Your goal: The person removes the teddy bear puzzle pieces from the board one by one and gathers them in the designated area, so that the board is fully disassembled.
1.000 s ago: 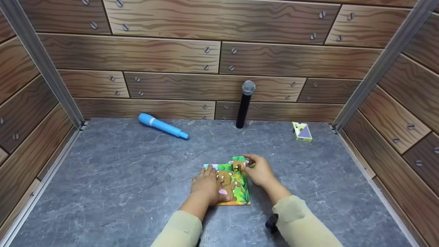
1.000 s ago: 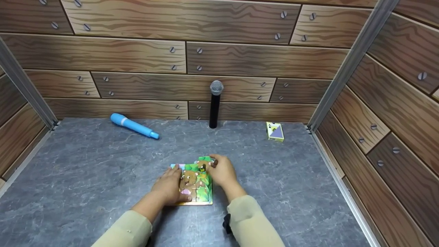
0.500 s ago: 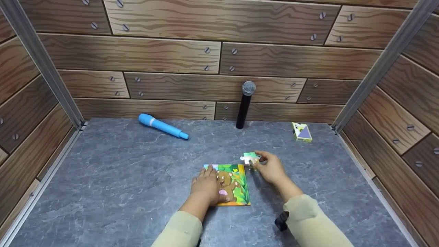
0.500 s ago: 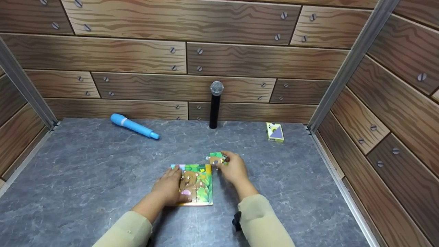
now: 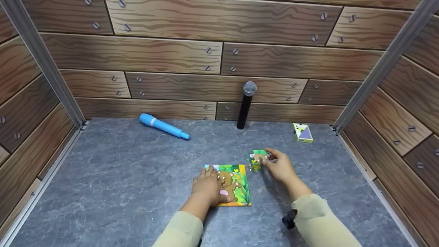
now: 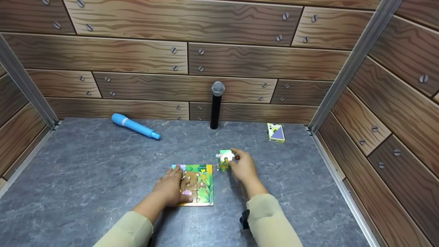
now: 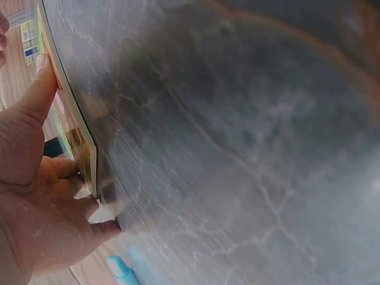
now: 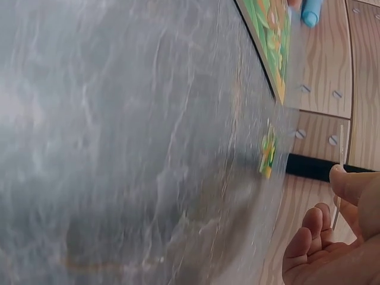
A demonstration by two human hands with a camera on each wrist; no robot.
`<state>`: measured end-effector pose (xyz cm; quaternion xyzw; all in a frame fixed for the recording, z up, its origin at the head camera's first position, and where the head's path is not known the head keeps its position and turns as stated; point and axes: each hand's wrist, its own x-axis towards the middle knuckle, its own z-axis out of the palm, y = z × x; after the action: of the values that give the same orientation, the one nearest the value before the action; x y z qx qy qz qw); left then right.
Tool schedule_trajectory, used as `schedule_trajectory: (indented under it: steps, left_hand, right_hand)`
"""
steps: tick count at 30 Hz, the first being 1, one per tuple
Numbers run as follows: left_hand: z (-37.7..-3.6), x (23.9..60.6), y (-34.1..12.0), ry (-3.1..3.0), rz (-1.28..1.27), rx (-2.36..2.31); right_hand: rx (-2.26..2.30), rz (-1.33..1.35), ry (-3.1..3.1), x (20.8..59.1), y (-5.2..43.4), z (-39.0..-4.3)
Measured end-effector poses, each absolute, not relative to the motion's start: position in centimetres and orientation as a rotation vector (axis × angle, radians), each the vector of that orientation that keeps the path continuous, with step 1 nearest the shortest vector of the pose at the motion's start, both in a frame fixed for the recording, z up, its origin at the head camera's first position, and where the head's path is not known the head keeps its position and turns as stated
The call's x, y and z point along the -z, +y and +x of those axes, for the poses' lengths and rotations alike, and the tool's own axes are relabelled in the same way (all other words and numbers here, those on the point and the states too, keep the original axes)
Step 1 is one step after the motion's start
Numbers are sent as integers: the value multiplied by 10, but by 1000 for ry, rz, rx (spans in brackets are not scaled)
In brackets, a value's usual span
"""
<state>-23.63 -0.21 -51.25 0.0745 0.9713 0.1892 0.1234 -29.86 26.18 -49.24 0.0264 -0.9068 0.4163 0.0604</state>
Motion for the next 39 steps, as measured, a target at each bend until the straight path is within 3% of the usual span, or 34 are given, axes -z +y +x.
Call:
schedule_trajectory:
  steps: [39]
  left_hand:
    - [-235,511,-4,2821,214,-578]
  right_hand:
    - [-1206,-108,-2829,521,307,-304]
